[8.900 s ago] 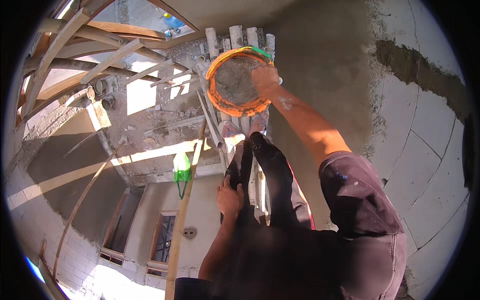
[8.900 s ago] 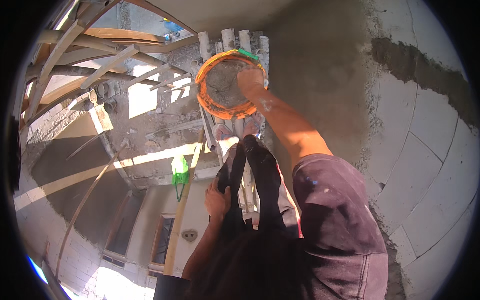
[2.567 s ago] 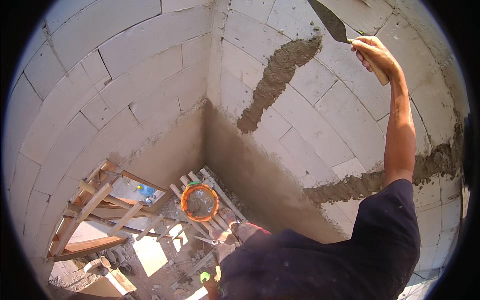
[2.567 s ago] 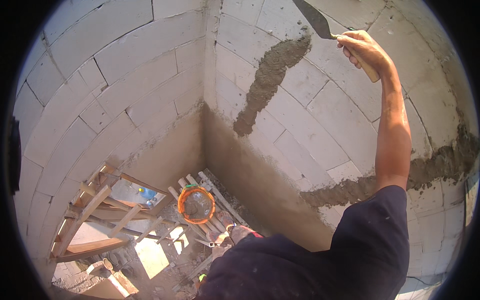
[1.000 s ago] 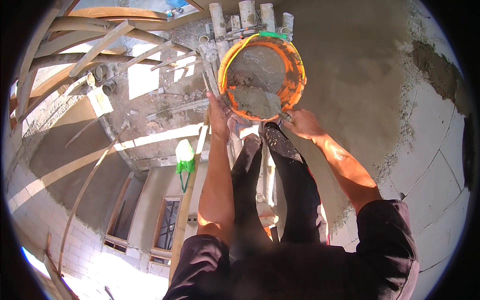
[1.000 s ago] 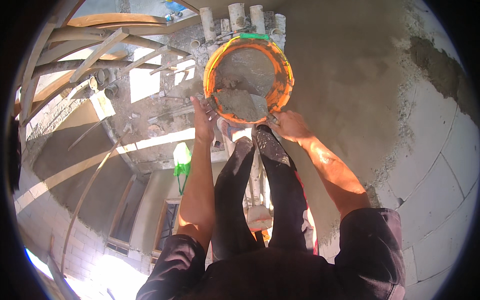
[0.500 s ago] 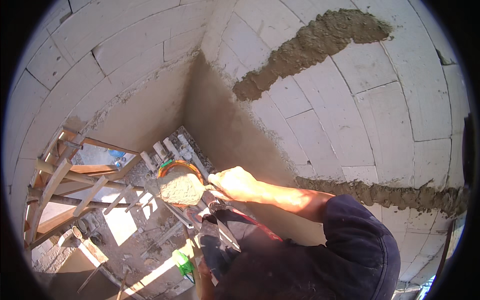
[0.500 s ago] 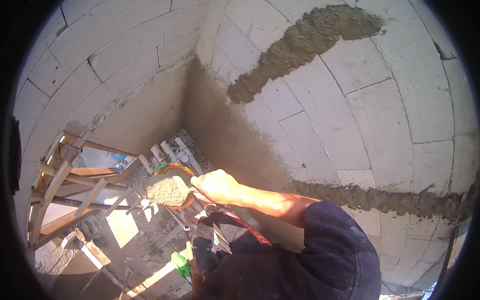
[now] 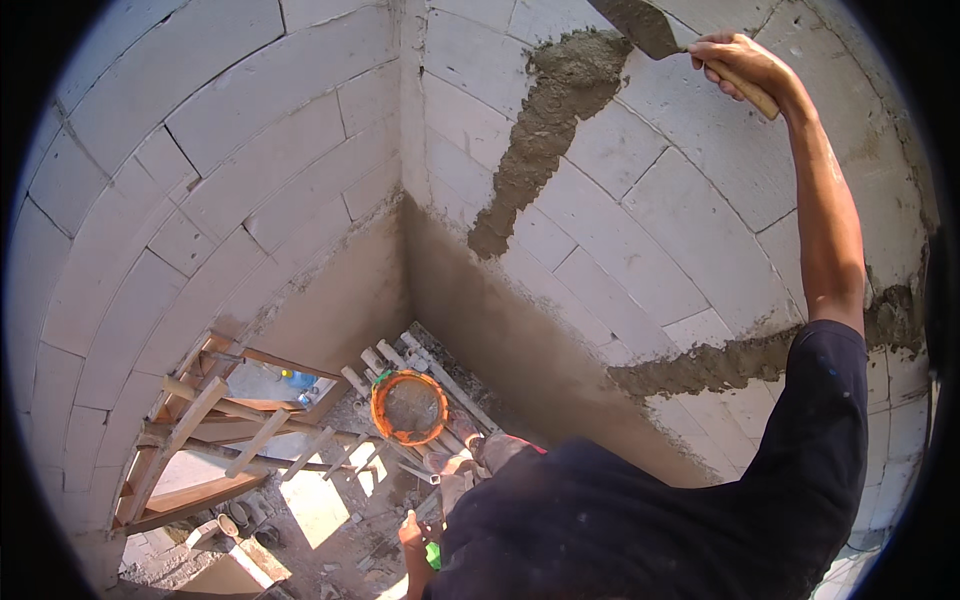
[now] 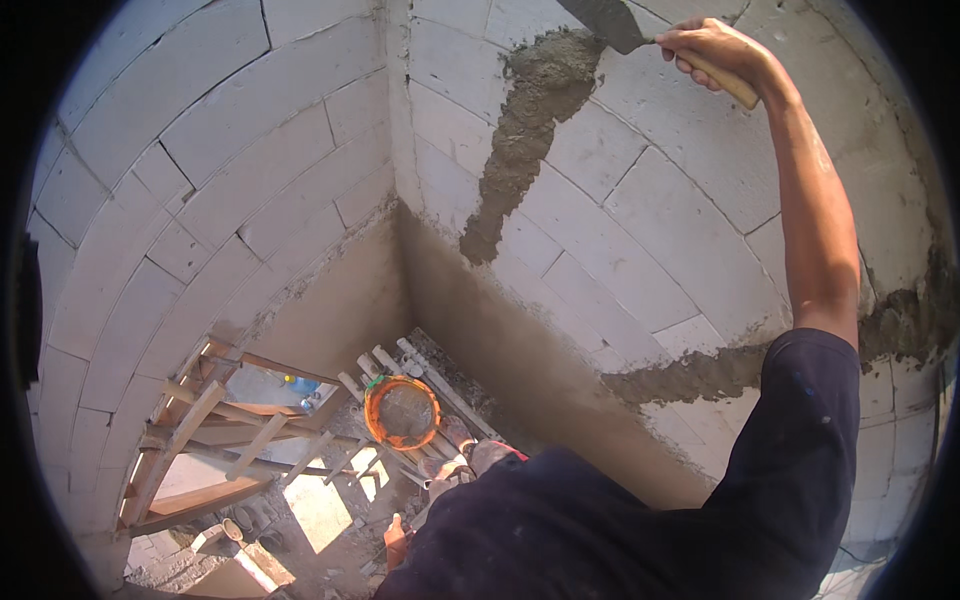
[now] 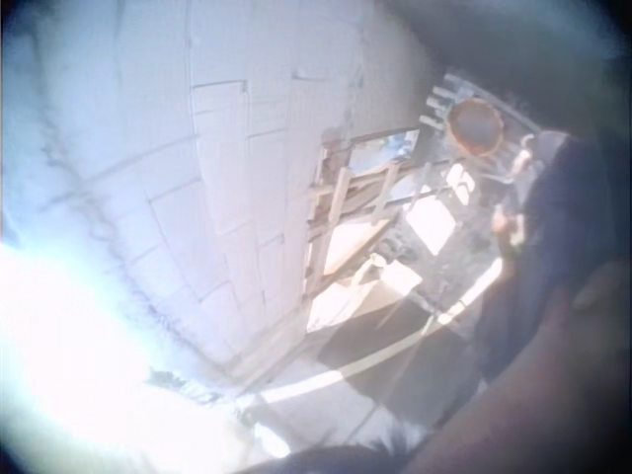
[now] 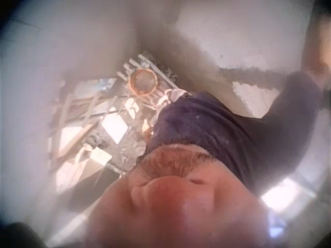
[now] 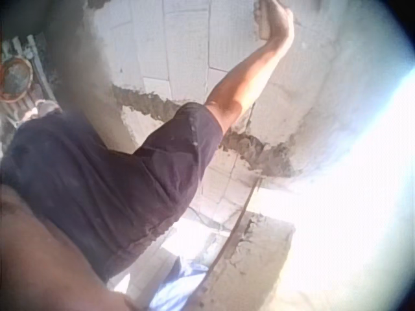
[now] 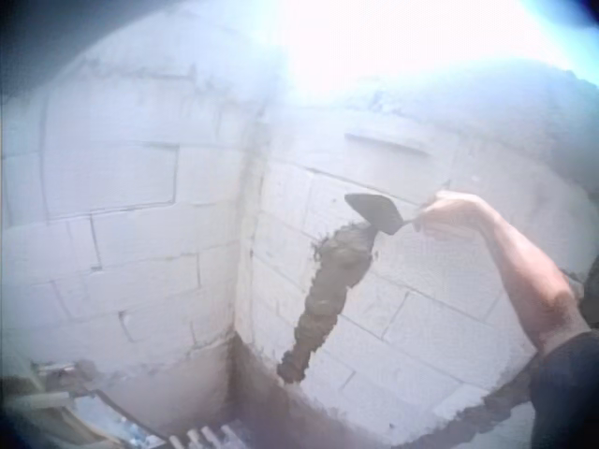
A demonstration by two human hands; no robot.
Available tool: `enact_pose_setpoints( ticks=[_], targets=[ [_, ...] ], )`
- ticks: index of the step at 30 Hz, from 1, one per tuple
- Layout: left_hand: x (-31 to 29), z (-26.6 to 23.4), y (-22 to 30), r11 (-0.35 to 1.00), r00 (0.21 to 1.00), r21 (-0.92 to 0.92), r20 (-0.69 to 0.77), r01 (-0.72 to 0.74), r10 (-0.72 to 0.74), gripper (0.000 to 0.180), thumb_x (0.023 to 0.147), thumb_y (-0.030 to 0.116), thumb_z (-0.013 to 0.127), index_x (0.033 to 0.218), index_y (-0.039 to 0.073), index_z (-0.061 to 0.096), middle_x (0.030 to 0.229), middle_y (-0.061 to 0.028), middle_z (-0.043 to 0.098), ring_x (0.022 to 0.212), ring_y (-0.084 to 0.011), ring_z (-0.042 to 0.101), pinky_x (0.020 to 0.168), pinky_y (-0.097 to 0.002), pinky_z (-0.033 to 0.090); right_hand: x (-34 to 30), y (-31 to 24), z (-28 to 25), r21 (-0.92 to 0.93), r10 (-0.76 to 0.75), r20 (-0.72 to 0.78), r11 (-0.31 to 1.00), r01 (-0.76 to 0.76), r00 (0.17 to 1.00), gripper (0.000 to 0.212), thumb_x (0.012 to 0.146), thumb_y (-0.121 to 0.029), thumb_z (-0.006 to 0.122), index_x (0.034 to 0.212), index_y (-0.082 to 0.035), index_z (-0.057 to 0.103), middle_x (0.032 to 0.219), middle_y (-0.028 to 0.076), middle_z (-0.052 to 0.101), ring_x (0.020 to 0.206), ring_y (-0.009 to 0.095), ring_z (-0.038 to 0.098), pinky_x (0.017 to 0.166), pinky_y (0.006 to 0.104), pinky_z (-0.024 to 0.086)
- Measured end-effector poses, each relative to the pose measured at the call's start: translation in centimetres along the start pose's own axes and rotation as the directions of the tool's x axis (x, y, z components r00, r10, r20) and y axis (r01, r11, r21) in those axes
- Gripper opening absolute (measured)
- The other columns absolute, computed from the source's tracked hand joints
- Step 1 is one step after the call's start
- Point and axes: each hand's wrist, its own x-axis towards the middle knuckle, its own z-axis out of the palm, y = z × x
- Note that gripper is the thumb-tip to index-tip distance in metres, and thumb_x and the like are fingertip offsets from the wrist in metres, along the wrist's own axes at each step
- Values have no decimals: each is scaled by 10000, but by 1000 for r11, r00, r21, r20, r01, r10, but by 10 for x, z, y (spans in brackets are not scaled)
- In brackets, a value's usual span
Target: The person applies mortar to the joints of a white block wall using a trowel and levels it with a metal straightedge.
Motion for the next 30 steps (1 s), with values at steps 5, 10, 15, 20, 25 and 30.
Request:
enact_pose_setpoints(
  ticks=[5,10,15,20,25,30],
  targets=[
    [65,-18,-51,992,985,52,-128,119,-111,483,944,449,680,1077,-14,723,881,-89,682,783,-226,632,663,-405,532,-82,-56,-17,95,-367,-126,920,379,922,262,994,-290,570,900,-50,614,594,-28,530,421,30,483,360,186,379],
    [121,-12,-25,963,984,268,-170,-4,52,435,922,385,723,1035,-35,725,852,-58,680,752,-143,585,736,-331,498,-103,28,220,597,-136,439,783,-175,888,201,930,-230,661,895,-35,629,638,24,582,480,88,512,437,247,409],
    [187,49,107,815,896,526,-199,-244,397,734,880,496,694,1284,-106,579,1230,-311,645,1212,-436,595,1019,-447,459,-285,185,556,54,545,663,649,-759,513,297,986,-301,619,839,-47,578,665,15,550,517,107,501,486,292,435],
    [327,64,137,787,840,528,-227,-320,494,866,846,524,731,1393,-103,493,1390,-335,532,1346,-402,499,1107,-433,402,-451,266,610,-270,362,870,918,-291,335,215,894,-164,681,895,50,670,636,123,658,534,187,649,535,351,530],
    [415,88,112,724,905,641,-105,-255,411,792,815,527,743,1303,-63,544,1232,-329,618,1206,-435,587,1014,-456,472,-458,316,615,-398,543,795,804,-442,270,317,915,-293,712,907,20,658,649,142,636,548,231,614,543,400,503],
    [392,113,130,540,910,769,130,-343,393,429,809,352,719,999,-28,655,937,-273,696,929,-427,682,842,-468,533,-432,285,651,-493,603,740,788,-369,298,324,1019,-337,518,1146,-48,591,1005,246,678,970,471,637,830,519,499]
  ],
)
